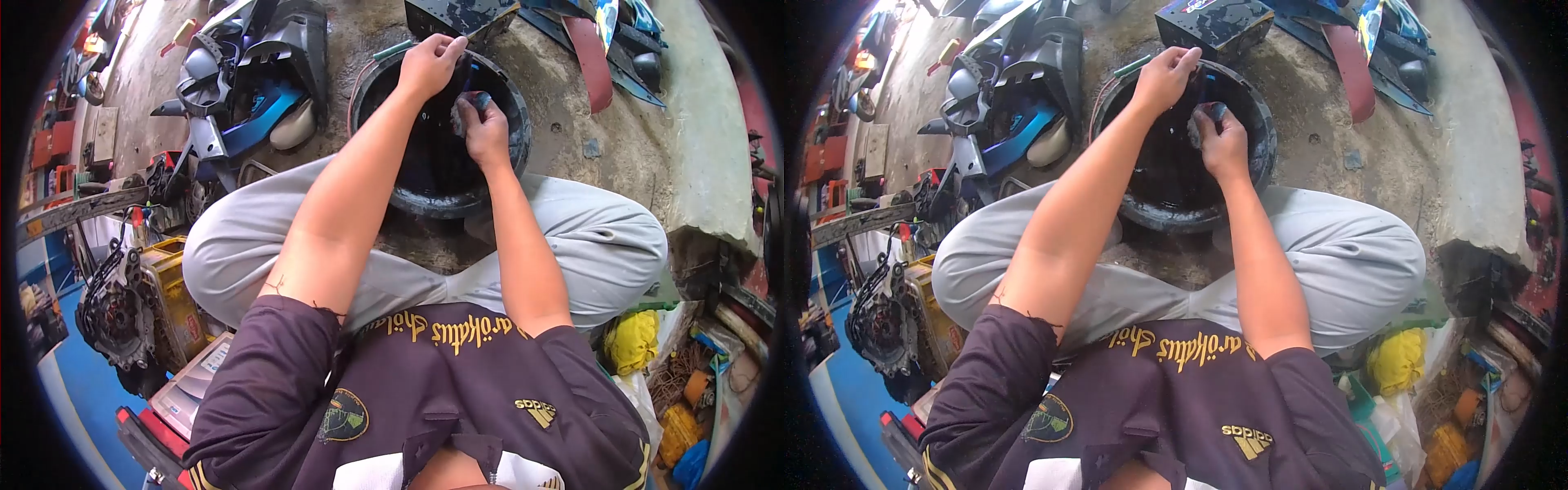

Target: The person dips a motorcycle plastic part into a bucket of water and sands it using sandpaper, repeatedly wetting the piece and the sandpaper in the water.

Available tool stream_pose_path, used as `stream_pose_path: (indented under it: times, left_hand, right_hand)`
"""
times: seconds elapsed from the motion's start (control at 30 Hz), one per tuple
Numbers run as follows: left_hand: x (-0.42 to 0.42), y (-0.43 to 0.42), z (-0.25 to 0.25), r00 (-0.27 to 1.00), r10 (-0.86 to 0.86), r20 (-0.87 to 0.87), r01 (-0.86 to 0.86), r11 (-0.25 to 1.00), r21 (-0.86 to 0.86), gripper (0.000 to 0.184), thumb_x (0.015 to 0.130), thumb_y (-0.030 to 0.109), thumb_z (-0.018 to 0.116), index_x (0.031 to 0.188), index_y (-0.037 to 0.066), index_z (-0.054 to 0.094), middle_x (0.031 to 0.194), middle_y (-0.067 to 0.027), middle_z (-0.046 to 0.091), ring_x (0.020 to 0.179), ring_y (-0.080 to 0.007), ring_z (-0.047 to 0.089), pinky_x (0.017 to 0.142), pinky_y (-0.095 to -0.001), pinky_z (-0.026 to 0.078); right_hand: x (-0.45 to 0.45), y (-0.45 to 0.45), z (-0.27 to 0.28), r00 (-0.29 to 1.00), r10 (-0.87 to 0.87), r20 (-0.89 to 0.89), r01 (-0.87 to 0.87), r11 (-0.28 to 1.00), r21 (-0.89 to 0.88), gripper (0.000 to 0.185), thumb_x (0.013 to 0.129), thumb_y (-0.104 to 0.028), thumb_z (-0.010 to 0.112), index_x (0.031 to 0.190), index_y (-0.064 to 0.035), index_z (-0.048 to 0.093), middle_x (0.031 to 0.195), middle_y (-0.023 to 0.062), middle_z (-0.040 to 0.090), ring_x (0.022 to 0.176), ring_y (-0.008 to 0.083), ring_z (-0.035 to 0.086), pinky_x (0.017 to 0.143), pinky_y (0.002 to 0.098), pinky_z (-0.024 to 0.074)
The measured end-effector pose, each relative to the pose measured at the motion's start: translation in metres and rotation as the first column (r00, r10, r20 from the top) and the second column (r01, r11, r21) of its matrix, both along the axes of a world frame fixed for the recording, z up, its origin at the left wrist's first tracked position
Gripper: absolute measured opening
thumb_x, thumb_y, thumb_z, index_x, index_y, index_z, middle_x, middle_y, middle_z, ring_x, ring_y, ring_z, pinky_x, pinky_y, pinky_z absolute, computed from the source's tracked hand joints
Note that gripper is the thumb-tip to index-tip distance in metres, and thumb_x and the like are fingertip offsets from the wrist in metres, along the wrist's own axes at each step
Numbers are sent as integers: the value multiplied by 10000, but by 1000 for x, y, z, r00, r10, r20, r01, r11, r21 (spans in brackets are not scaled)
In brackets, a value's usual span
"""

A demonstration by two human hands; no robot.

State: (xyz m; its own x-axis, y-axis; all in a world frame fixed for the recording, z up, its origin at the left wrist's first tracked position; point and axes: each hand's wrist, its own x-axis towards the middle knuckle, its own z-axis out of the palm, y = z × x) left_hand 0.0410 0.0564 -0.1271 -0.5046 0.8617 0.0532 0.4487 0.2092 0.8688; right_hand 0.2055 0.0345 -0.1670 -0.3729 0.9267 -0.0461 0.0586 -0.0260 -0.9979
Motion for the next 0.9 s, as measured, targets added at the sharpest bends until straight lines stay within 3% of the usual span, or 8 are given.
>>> stream_pose_path:
  times: [0.1, 0.23, 0.33, 0.4, 0.5, 0.57, 0.67, 0.9]
  left_hand:
    - [-20, 23, -9, 966, -259, 16, 258, 965, 43, 399, 1011, 413, 609, 1180, 80, 750, 1011, -101, 768, 977, -198, 691, 887, -334, 521]
    - [-26, 35, -13, 961, -262, 88, 251, 961, 120, 398, 916, 454, 708, 1134, 128, 777, 1041, -138, 763, 960, -322, 704, 906, -393, 540]
    - [-33, 40, -9, 919, -34, -392, 195, 904, 379, 429, 866, 509, 754, 1109, 158, 795, 1146, -119, 749, 1034, -332, 681, 966, -425, 514]
    - [-44, 49, -6, 862, -196, -466, 305, 937, 169, 529, 830, 598, 741, 1162, 188, 775, 1242, -135, 719, 1153, -340, 657, 1006, -449, 498]
    - [-50, 72, 3, 823, -562, -83, 510, 795, -327, 759, 843, 813, 555, 1286, 219, 720, 1284, -140, 704, 1221, -360, 641, 1060, -442, 485]
    - [-59, 77, -17, 697, -686, -209, 654, 728, -208, 780, 880, 846, 427, 1301, 255, 712, 1299, -131, 700, 1223, -366, 639, 1061, -442, 486]
    - [-59, 97, -74, 649, -676, -349, 573, 736, -361, 774, 960, 810, 217, 1255, 316, 734, 1264, -151, 710, 1200, -363, 650, 1016, -459, 509]
    - [-49, 62, -28, 751, -538, -383, 488, 843, -226, 722, 997, 709, 239, 1089, 252, 790, 1029, -159, 754, 1012, -370, 701, 883, -488, 546]
  right_hand:
    - [-6, 4, -1, 999, -7, 32, 7, 1000, 18, 166, 1007, -158, 687, 1089, -13, 690, 889, -8, 688, 772, 64, 587, 700, 250, 496]
    - [-18, 10, 2, 995, -96, 12, 96, 995, 13, 163, 1001, -160, 686, 1061, -9, 698, 886, 22, 706, 799, 99, 602, 750, 287, 503]
    - [-18, 4, 8, 994, -111, -18, 110, 993, -49, 156, 1013, -161, 674, 1061, -14, 700, 902, 19, 711, 809, 92, 609, 751, 274, 500]
    - [-18, 4, 9, 987, -142, -78, 133, 985, -107, 159, 1020, -167, 671, 1067, -17, 697, 904, 9, 705, 807, 79, 607, 740, 257, 496]
    - [-19, 11, 8, 983, -166, -83, 150, 973, -175, 181, 1029, -197, 670, 1065, -21, 684, 891, 3, 690, 780, 75, 605, 704, 254, 496]
    - [-16, 15, 9, 980, -190, -56, 174, 963, -207, 196, 1032, -216, 670, 1059, -22, 679, 878, 2, 682, 760, 80, 608, 677, 264, 499]
    - [-22, 14, -1, 972, -214, -94, 194, 963, -187, 209, 1032, -225, 672, 1065, -19, 674, 873, 4, 681, 755, 86, 612, 678, 266, 500]
    - [-34, 18, 9, 981, -188, 38, 189, 981, -32, 219, 1046, -235, 649, 1086, -22, 678, 891, 0, 672, 792, 75, 608, 706, 258, 507]
